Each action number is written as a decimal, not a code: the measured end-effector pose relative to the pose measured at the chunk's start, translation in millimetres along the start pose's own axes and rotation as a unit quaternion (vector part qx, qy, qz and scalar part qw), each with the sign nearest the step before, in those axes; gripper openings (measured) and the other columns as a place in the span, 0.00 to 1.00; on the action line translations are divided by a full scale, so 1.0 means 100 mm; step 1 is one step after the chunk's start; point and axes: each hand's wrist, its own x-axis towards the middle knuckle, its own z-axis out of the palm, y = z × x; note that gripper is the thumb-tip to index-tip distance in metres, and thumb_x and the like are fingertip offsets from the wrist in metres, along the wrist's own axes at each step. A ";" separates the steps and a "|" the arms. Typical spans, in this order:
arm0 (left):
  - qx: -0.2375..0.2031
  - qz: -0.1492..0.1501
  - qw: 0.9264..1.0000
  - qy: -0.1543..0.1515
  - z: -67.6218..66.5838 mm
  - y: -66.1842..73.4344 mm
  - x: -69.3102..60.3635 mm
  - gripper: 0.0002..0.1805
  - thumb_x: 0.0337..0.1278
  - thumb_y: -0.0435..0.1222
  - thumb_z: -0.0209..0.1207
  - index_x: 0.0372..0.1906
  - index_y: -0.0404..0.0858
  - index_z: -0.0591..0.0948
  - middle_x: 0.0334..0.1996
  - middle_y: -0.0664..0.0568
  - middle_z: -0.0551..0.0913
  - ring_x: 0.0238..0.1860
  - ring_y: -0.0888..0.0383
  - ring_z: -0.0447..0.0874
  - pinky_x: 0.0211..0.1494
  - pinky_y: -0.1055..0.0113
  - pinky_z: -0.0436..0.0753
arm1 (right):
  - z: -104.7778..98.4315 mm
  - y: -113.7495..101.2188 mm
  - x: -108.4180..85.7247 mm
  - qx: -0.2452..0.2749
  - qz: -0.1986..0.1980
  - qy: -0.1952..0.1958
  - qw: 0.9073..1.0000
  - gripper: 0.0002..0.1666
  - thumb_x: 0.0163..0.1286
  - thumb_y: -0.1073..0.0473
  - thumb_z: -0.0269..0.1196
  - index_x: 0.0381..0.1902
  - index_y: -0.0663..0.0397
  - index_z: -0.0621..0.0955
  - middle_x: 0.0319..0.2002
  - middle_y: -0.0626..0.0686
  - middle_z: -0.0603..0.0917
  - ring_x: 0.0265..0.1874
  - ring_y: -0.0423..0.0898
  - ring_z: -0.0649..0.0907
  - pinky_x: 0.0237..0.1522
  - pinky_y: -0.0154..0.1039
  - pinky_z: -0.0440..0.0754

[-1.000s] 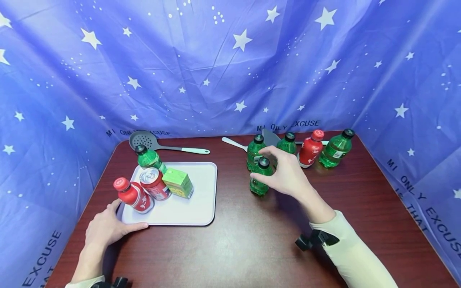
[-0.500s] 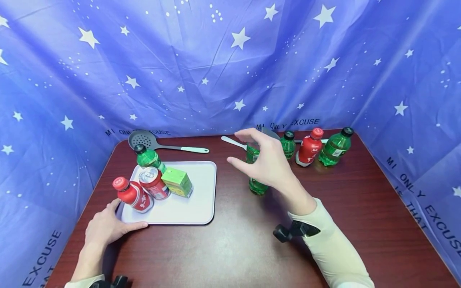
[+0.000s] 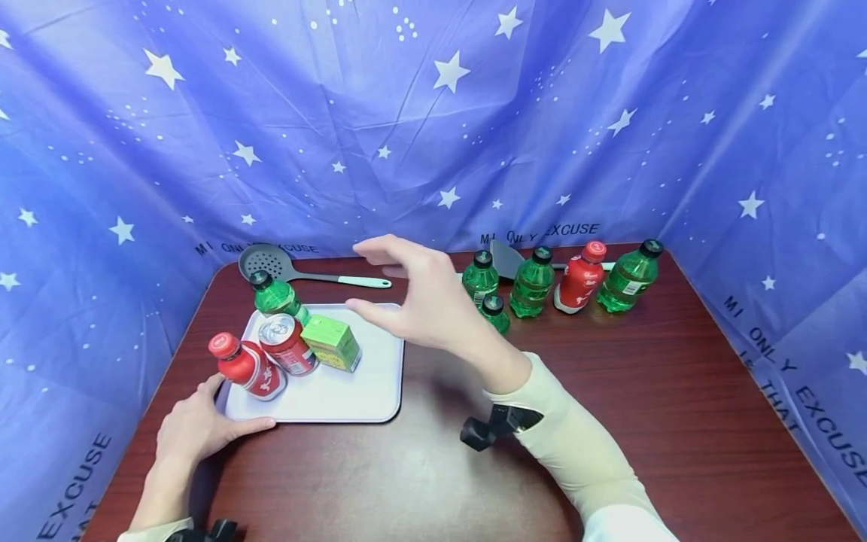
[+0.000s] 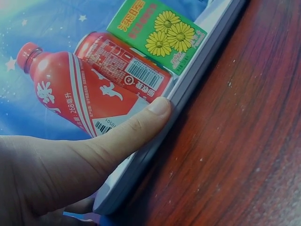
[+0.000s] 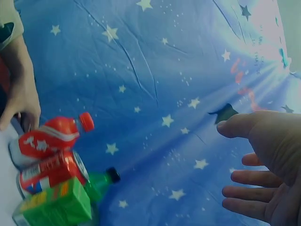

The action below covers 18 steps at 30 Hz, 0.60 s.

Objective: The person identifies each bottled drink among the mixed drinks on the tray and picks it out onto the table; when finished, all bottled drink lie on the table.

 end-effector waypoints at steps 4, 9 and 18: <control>0.000 -0.003 1.000 -0.002 0.00 0.00 0.00 0.82 0.20 0.82 0.73 0.82 0.35 0.61 0.72 0.14 0.63 0.62 0.17 0.76 0.52 0.30 0.82 | 0.18 -0.05 0.07 0.018 0.002 -0.022 1.000 0.35 0.60 0.53 0.81 0.64 0.52 0.83 0.59 0.49 0.90 0.58 0.42 0.89 0.61 0.38 0.87; 0.003 0.000 1.000 0.002 0.00 0.00 -0.01 0.83 0.19 0.83 0.72 0.81 0.34 0.62 0.71 0.13 0.64 0.60 0.18 0.78 0.49 0.31 0.83 | 0.39 -0.09 0.14 0.040 0.002 -0.047 0.998 0.37 0.61 0.53 0.81 0.67 0.51 0.82 0.62 0.49 0.88 0.59 0.43 0.89 0.63 0.37 0.86; 0.005 0.002 1.000 -0.005 -0.01 0.01 -0.01 0.83 0.20 0.82 0.73 0.81 0.33 0.61 0.71 0.13 0.63 0.60 0.17 0.77 0.49 0.31 0.83 | 0.80 -0.14 0.24 0.094 -0.029 -0.081 0.992 0.37 0.62 0.54 0.80 0.68 0.54 0.81 0.62 0.50 0.88 0.60 0.37 0.88 0.66 0.31 0.81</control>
